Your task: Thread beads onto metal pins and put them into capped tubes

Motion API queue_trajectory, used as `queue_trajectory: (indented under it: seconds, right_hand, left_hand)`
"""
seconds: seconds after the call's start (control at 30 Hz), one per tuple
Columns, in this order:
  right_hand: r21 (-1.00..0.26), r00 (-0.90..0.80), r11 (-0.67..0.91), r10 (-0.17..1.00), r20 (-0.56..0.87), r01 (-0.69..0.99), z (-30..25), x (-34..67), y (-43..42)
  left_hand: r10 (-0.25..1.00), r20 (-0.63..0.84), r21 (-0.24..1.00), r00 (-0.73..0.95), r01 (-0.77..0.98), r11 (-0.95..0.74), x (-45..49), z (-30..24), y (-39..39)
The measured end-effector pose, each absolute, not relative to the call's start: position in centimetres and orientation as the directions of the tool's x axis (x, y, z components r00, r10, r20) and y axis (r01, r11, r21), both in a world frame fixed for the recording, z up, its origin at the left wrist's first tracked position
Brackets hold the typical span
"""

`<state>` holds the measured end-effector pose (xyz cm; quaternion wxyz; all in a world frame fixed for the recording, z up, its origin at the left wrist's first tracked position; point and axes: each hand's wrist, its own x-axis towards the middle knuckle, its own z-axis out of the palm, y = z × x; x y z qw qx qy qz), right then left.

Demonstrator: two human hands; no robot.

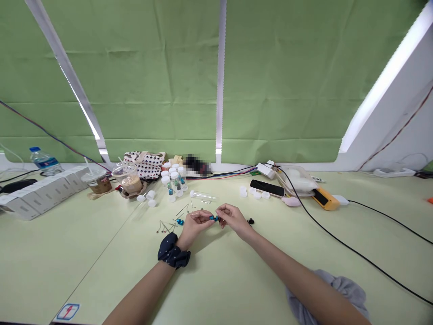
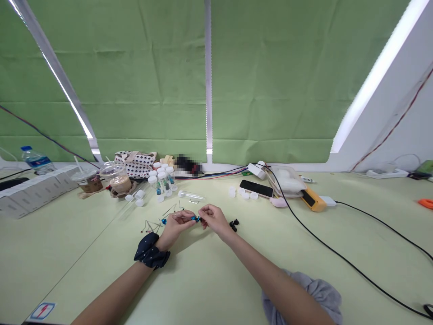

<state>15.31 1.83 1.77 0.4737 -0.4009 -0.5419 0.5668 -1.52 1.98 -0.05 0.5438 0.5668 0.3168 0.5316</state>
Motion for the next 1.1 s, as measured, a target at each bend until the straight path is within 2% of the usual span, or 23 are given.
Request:
queue_trajectory:
  seconds: [0.2,0.43,0.77,1.1]
  right_hand:
    - [-0.988,-0.335,-0.056,0.942,-0.004,-0.144,2.34,15.27,1.30]
    - [-0.996,-0.398,-0.079,0.913,-0.086,0.034,1.92,15.49,1.32]
    - [-0.989,-0.316,0.087,0.941,0.120,-0.117,2.39,15.69,1.38]
    - [-0.999,-0.397,0.046,0.917,0.039,0.007,2.58,15.56,1.10]
  left_hand:
    - [0.954,0.254,0.957,0.159,-0.186,-0.223,-1.61,0.29,2.01]
    - [0.950,0.271,0.952,0.154,-0.191,-0.240,-1.76,0.28,2.03]
    - [0.959,0.257,0.955,0.116,-0.183,-0.234,-2.05,0.10,2.33]
    - [0.963,0.253,0.959,0.097,-0.159,-0.236,-2.05,0.47,2.27]
